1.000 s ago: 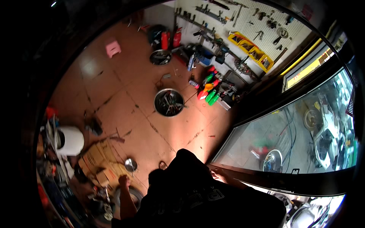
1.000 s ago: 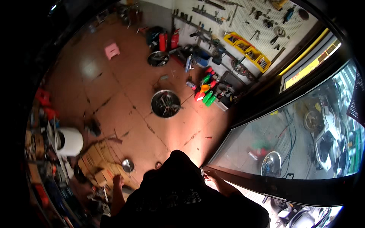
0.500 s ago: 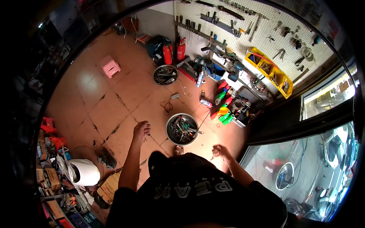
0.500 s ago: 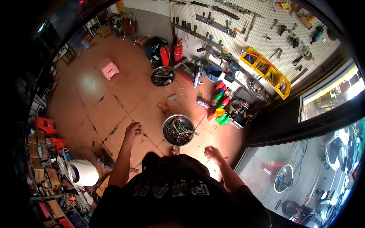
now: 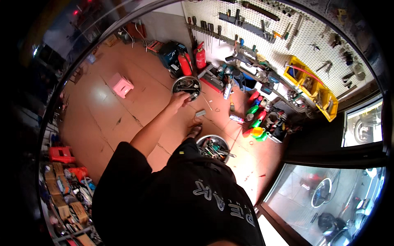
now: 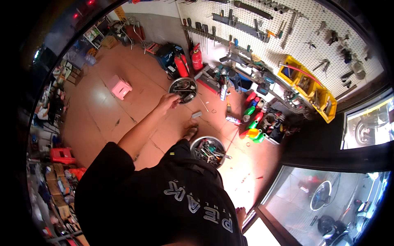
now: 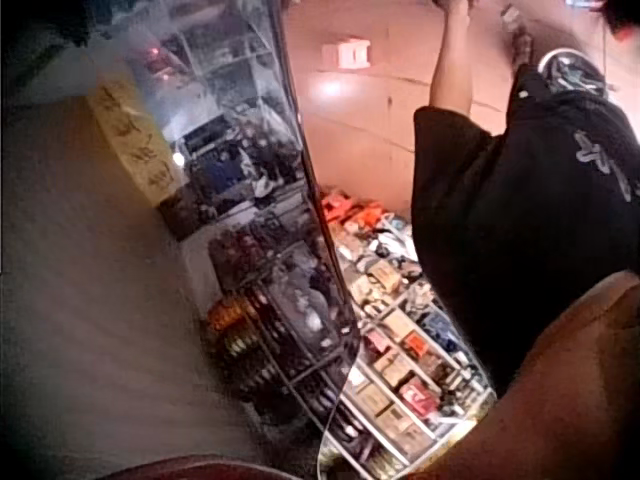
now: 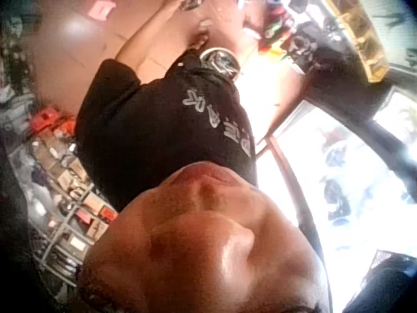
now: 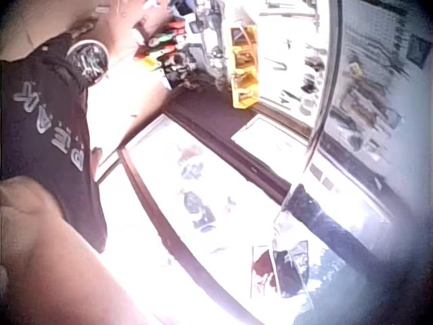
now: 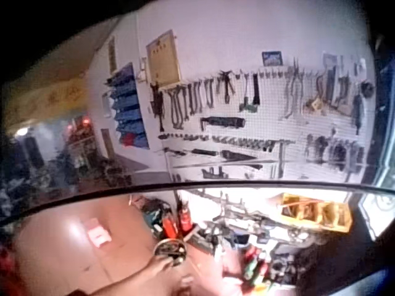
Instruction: The person assembles a handlebar component on a scooter by hand and with a screwdriver, then fastens a screw with a power drill.
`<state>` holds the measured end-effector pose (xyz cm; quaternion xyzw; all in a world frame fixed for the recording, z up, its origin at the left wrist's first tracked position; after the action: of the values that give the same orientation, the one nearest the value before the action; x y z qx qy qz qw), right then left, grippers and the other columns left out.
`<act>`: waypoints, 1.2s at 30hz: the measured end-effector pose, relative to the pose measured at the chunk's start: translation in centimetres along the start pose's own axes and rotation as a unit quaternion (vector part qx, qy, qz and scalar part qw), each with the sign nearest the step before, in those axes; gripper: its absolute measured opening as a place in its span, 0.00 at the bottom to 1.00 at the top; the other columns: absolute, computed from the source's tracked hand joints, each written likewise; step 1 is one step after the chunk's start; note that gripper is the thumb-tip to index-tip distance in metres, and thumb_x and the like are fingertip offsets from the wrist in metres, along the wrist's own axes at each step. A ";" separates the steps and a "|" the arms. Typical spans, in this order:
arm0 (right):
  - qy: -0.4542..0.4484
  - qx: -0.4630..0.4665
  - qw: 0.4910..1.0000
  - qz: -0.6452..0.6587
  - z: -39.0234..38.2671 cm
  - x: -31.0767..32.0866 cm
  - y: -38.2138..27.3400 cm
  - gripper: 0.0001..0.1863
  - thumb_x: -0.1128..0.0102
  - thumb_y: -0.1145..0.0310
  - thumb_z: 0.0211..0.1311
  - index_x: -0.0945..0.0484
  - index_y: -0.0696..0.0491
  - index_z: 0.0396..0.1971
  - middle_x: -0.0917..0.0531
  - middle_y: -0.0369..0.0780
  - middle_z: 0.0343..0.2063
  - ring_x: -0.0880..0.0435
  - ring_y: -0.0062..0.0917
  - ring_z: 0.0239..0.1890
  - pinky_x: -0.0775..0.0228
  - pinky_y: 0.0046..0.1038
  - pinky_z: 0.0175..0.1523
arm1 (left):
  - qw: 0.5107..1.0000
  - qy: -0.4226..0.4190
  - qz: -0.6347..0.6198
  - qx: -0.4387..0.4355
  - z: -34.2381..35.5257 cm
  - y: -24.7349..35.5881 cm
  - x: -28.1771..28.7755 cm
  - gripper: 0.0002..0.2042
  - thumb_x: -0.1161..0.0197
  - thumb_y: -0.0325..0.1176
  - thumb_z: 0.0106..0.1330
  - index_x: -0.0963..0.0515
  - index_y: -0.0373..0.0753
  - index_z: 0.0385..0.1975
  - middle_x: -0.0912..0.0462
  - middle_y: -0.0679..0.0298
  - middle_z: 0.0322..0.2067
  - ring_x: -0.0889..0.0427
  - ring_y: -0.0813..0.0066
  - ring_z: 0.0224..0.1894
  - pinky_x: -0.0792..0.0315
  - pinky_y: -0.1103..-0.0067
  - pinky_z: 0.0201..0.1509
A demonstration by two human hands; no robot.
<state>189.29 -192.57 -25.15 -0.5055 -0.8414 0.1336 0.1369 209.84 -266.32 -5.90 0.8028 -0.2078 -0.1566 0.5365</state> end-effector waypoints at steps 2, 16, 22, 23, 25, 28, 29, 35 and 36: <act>0.023 -0.031 0.999 -0.007 -1.4 -3.0 0.9 0.15 0.44 0.61 0.68 0.25 0.56 0.46 0.18 0.41 0.33 0.18 0.24 0.30 0.28 0.21 0.30 | 0.999 0.002 0.038 0.003 5.5 2.4 0.5 0.11 0.39 0.40 0.68 0.19 0.39 0.38 0.17 0.68 0.27 0.21 0.83 0.23 0.26 0.84 0.25; 0.081 -0.011 0.997 -0.019 -15.5 -32.2 -10.6 0.19 0.46 0.62 0.68 0.28 0.59 0.52 0.17 0.47 0.38 0.15 0.31 0.34 0.26 0.27 0.29 | 0.999 -0.023 -0.017 0.031 41.9 7.3 7.3 0.10 0.37 0.38 0.66 0.20 0.40 0.40 0.18 0.69 0.26 0.23 0.83 0.20 0.29 0.85 0.22; 0.248 -0.002 0.969 -0.016 -21.3 -30.6 -10.8 0.20 0.43 0.64 0.65 0.26 0.64 0.49 0.17 0.51 0.37 0.14 0.37 0.38 0.19 0.34 0.38 | 0.997 -0.059 -0.038 0.041 45.5 3.9 1.9 0.09 0.38 0.38 0.65 0.24 0.41 0.27 0.21 0.69 0.21 0.25 0.81 0.18 0.32 0.84 0.19; 0.247 -0.020 0.969 -0.011 -21.7 -30.2 -10.8 0.20 0.45 0.60 0.66 0.28 0.58 0.51 0.17 0.45 0.36 0.16 0.30 0.31 0.28 0.28 0.27 | 0.996 -0.063 -0.046 0.052 45.0 2.2 2.0 0.09 0.38 0.38 0.65 0.24 0.41 0.28 0.21 0.69 0.21 0.25 0.81 0.18 0.32 0.84 0.18; 0.234 -0.008 0.972 -0.008 -21.7 -31.5 -10.7 0.20 0.46 0.59 0.66 0.28 0.58 0.51 0.17 0.45 0.37 0.16 0.30 0.33 0.27 0.28 0.29 | 0.990 -0.108 -0.053 0.072 44.8 -2.2 1.5 0.08 0.38 0.37 0.65 0.23 0.40 0.29 0.21 0.68 0.21 0.25 0.81 0.18 0.33 0.83 0.17; 0.221 -0.020 0.975 0.024 -21.0 -36.4 -10.5 0.21 0.48 0.56 0.68 0.27 0.57 0.51 0.17 0.44 0.36 0.17 0.28 0.32 0.27 0.28 0.30 | 0.976 -0.169 -0.069 0.119 42.1 -4.9 1.9 0.07 0.39 0.36 0.65 0.23 0.39 0.33 0.21 0.68 0.22 0.26 0.81 0.17 0.34 0.83 0.16; 0.211 -0.009 0.977 0.032 -20.7 -38.4 -10.6 0.21 0.49 0.56 0.69 0.27 0.57 0.51 0.17 0.44 0.36 0.16 0.28 0.32 0.26 0.27 0.30 | 0.975 -0.177 -0.064 0.116 41.1 -4.4 2.4 0.07 0.39 0.36 0.65 0.23 0.39 0.33 0.21 0.68 0.22 0.26 0.81 0.17 0.34 0.83 0.16; 0.153 0.053 0.985 0.064 -20.0 -46.0 -8.3 0.20 0.50 0.56 0.72 0.26 0.58 0.51 0.17 0.42 0.35 0.19 0.23 0.29 0.31 0.23 0.28 | 0.984 -0.115 -0.017 0.137 39.7 -1.0 10.2 0.05 0.40 0.35 0.67 0.25 0.44 0.30 0.26 0.73 0.19 0.31 0.85 0.15 0.39 0.86 0.15; 0.154 0.053 0.984 0.067 -20.2 -46.9 -7.3 0.20 0.49 0.57 0.71 0.26 0.58 0.51 0.17 0.42 0.35 0.20 0.22 0.29 0.32 0.23 0.28 | 0.985 -0.119 -0.023 0.121 39.7 -0.3 11.2 0.05 0.41 0.36 0.67 0.25 0.44 0.29 0.26 0.73 0.19 0.31 0.85 0.15 0.39 0.86 0.15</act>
<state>211.89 -235.74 -8.28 -0.5677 -0.7659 0.1072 0.2823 200.72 -303.42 -21.37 0.8421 -0.2691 -0.2370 0.4028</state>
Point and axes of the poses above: each hand's wrist, its own z-axis towards the middle knuckle, its own x-axis out of the back of the hand, y = z × x, the point moved 4 cm from there along z, towards the middle knuckle
